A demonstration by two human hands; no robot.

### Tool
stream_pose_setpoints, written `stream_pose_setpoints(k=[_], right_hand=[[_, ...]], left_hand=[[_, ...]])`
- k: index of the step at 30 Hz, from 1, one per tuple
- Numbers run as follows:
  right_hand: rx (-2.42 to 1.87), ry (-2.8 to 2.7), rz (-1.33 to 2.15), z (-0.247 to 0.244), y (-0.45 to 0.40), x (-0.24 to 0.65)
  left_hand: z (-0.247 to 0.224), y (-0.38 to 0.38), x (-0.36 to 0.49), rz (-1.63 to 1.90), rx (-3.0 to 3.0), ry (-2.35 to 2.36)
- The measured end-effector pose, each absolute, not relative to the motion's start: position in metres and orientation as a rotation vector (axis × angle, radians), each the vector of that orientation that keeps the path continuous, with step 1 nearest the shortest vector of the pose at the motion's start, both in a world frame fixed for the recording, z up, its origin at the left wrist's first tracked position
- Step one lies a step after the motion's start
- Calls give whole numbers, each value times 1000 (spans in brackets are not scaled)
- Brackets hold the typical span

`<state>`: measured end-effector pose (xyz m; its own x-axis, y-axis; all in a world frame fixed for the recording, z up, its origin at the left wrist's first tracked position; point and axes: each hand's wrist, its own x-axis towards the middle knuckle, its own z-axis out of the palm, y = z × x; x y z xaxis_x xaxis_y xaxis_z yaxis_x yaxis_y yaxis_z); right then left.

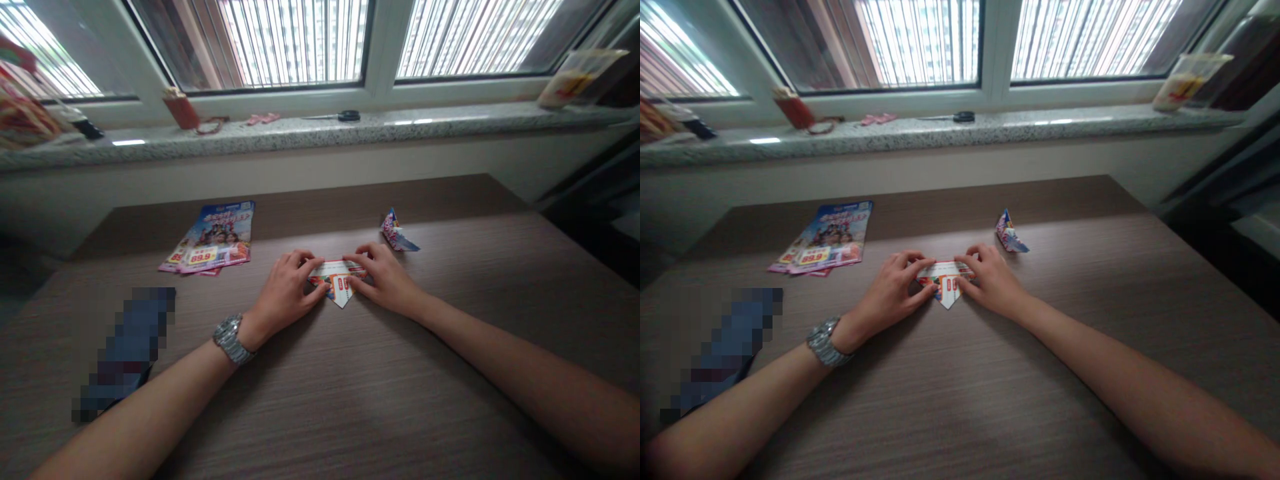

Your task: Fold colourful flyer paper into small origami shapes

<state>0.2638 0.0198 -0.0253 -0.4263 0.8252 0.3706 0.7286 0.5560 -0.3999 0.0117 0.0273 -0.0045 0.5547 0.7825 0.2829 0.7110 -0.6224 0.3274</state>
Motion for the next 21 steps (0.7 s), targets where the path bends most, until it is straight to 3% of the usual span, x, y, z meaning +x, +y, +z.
stream_pose_setpoints(k=[21], right_hand=[[-1242, -2250, 276, -27, 22, 264]], left_hand=[[-10, 33, 9, 647, 2551, 1192]])
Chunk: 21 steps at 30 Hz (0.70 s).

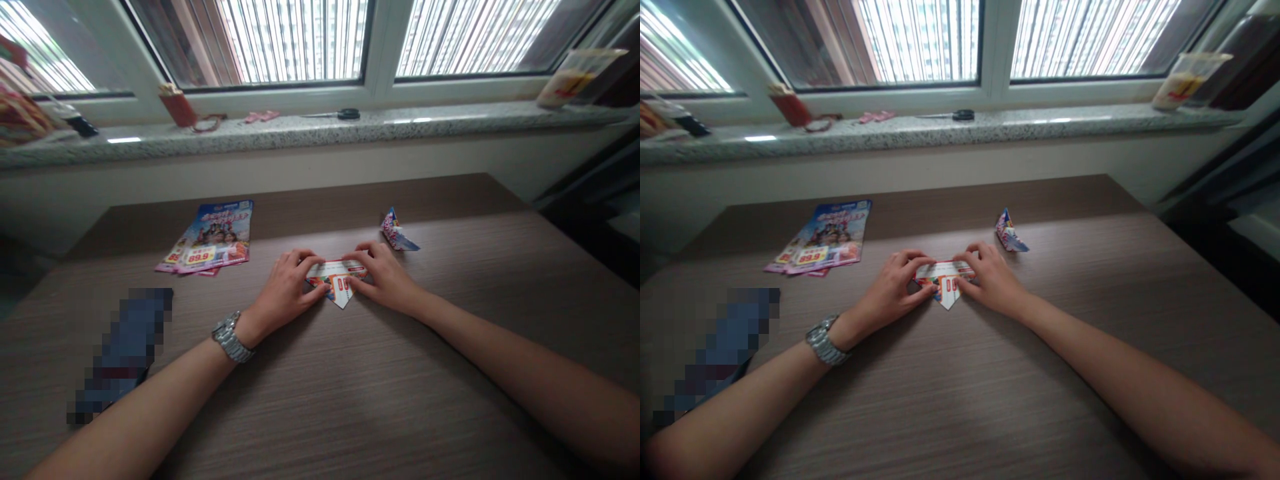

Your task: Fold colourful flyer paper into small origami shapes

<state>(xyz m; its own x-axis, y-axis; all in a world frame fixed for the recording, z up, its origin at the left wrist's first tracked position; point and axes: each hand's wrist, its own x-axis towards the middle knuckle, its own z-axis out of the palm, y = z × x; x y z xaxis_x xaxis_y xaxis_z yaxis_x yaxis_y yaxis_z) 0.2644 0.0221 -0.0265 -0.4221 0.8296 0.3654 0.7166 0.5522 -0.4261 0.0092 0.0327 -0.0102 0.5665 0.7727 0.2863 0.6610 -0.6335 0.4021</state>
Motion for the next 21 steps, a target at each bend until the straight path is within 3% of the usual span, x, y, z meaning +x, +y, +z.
stream_pose_setpoints(k=[21], right_hand=[[-1150, -2264, 201, -25, 21, 265]], left_hand=[[-7, 30, 13, 673, 2581, 1102]])
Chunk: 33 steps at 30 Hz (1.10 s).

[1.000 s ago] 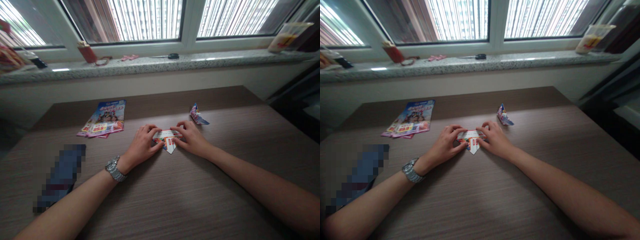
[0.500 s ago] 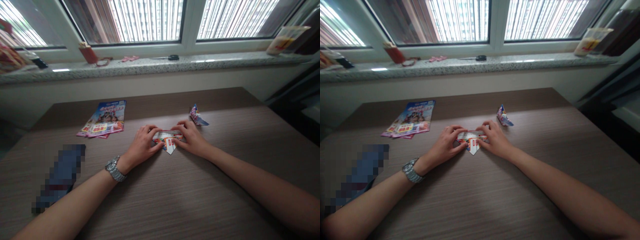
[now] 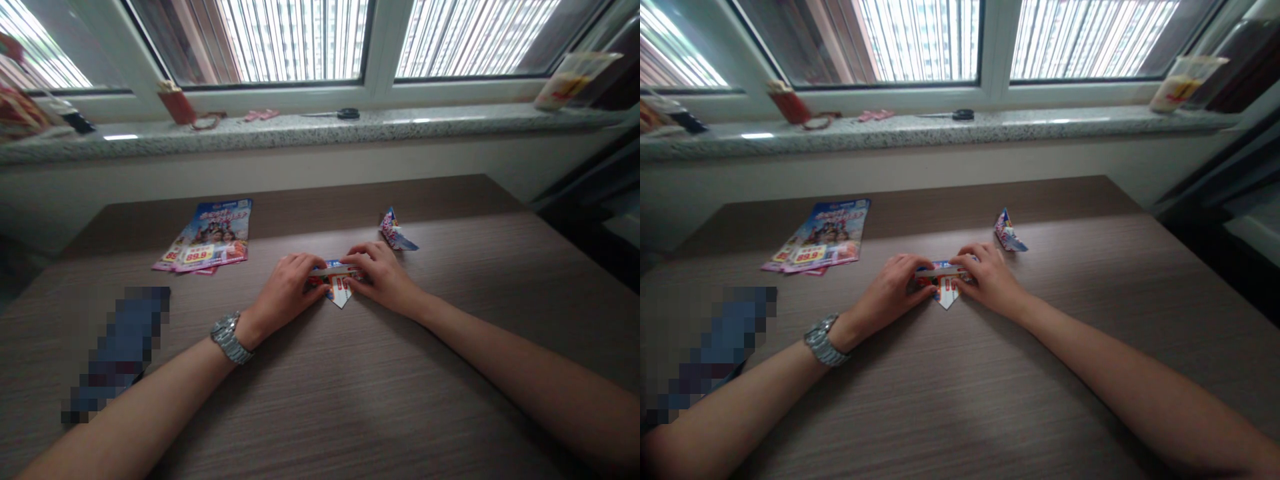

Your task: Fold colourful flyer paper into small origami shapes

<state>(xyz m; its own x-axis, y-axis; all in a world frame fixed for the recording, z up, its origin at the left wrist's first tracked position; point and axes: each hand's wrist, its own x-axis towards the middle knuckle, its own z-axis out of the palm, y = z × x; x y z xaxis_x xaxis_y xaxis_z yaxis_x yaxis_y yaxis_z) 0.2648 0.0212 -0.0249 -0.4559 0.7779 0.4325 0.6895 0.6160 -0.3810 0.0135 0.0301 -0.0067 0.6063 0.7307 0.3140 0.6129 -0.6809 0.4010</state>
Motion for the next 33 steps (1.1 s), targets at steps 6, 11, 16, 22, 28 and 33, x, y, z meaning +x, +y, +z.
stream_pose_setpoints(k=[6, 11, 16, 22, 28, 33], right_hand=[[-1083, -2288, 204, -25, 21, 264], [-1022, -2315, 233, -23, 21, 264], [-970, -2314, 288, -22, 20, 264], [-897, -2355, 299, -23, 20, 266], [-835, -2422, 205, -24, 20, 273], [-826, -2454, 177, -23, 20, 275]], left_hand=[[-8, 30, 13, 676, 2620, 1056], [-8, 30, 13, 672, 2643, 994], [-8, 29, 13, 690, 2610, 905], [-11, 30, 13, 697, 2672, 869], [-11, 29, 9, 656, 2740, 841], [-9, 29, 7, 612, 2766, 810]])
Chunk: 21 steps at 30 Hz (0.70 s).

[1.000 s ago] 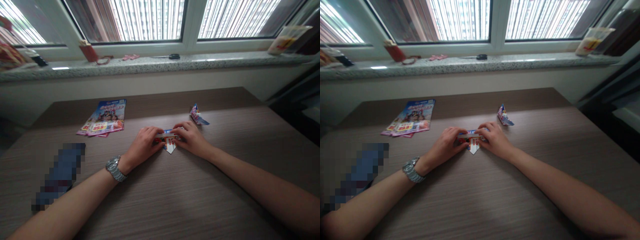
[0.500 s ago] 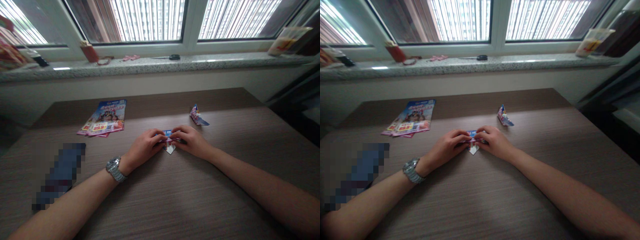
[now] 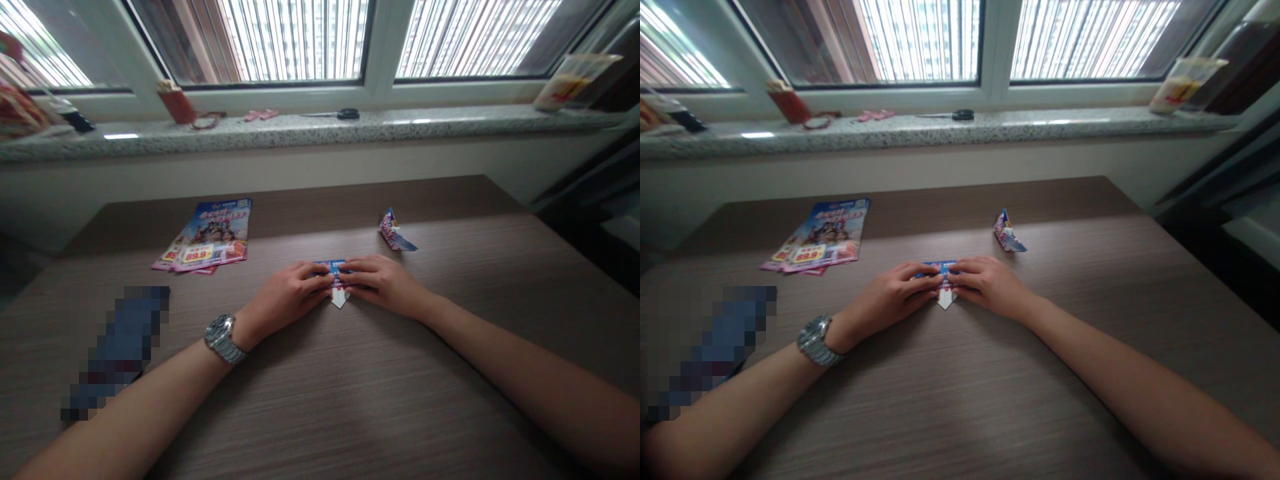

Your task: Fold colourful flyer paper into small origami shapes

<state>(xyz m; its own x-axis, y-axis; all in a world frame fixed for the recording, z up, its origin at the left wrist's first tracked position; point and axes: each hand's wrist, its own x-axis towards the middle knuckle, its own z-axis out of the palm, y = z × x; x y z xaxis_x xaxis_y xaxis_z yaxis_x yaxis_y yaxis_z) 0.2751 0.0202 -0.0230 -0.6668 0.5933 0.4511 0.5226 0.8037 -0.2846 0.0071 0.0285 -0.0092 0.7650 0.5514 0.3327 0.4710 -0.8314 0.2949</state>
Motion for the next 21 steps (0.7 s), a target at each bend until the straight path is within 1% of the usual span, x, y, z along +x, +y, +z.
stream_pose_setpoints(k=[9, 17, 21], right_hand=[[-763, -2456, 248, -24, 21, 275], [-777, -2500, 138, -16, 17, 274], [-727, -2513, 180, -15, 15, 273]], left_hand=[[-7, 27, 7, 570, 2819, 809], [-5, 34, 5, 586, 2898, 872], [-5, 36, 3, 576, 2907, 900]])
